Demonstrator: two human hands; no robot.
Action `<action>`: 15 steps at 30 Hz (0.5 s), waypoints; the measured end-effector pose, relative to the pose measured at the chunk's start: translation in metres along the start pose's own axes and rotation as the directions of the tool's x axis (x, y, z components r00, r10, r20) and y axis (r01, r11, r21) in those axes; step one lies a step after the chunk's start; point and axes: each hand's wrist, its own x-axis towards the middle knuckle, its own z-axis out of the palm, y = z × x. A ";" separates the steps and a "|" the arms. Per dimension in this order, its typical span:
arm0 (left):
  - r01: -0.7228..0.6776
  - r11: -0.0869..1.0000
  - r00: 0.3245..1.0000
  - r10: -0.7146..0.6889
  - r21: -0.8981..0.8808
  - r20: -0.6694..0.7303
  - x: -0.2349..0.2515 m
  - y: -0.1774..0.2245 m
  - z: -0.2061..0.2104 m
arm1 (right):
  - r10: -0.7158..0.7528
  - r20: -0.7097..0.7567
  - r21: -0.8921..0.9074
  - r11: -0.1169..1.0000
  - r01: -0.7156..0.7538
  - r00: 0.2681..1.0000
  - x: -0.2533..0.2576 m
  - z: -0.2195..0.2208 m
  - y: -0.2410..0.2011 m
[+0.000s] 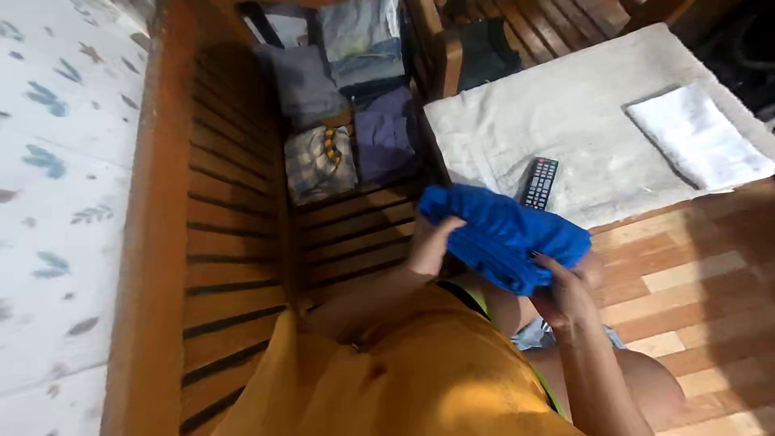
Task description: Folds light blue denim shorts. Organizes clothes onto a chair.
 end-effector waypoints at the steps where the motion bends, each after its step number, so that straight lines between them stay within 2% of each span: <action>1: -0.029 1.000 0.999 0.030 0.011 -0.044 0.009 0.002 -0.027 | 0.007 0.044 -0.074 0.997 -0.004 0.999 0.010 0.019 0.001; 3: -0.097 0.993 0.984 0.106 0.066 -0.145 0.021 0.003 -0.079 | 0.045 0.160 -0.193 0.981 -0.013 0.986 0.034 0.050 0.009; 6: -0.158 0.980 0.918 0.190 0.117 -0.349 0.022 -0.002 -0.125 | 0.114 0.290 -0.298 0.954 -0.023 0.950 0.071 0.093 0.022; 10: -0.145 0.963 0.815 0.245 0.226 -0.525 0.018 -0.054 -0.164 | 0.114 0.395 -0.355 0.934 0.037 0.911 0.116 0.125 0.059; 11: -0.093 0.962 0.813 0.221 0.255 -0.538 0.018 -0.074 -0.170 | 0.108 0.368 -0.370 0.928 0.039 0.924 0.127 0.124 0.076; 13: 0.123 0.962 0.836 0.031 0.242 -0.548 0.019 -0.116 -0.178 | 0.120 0.197 -0.473 0.881 -0.013 0.973 0.143 0.115 0.119; 15: 0.354 0.901 0.824 -0.173 0.251 -0.540 0.019 -0.140 -0.179 | 0.217 -0.072 -0.563 0.796 -0.219 0.974 0.148 0.105 0.151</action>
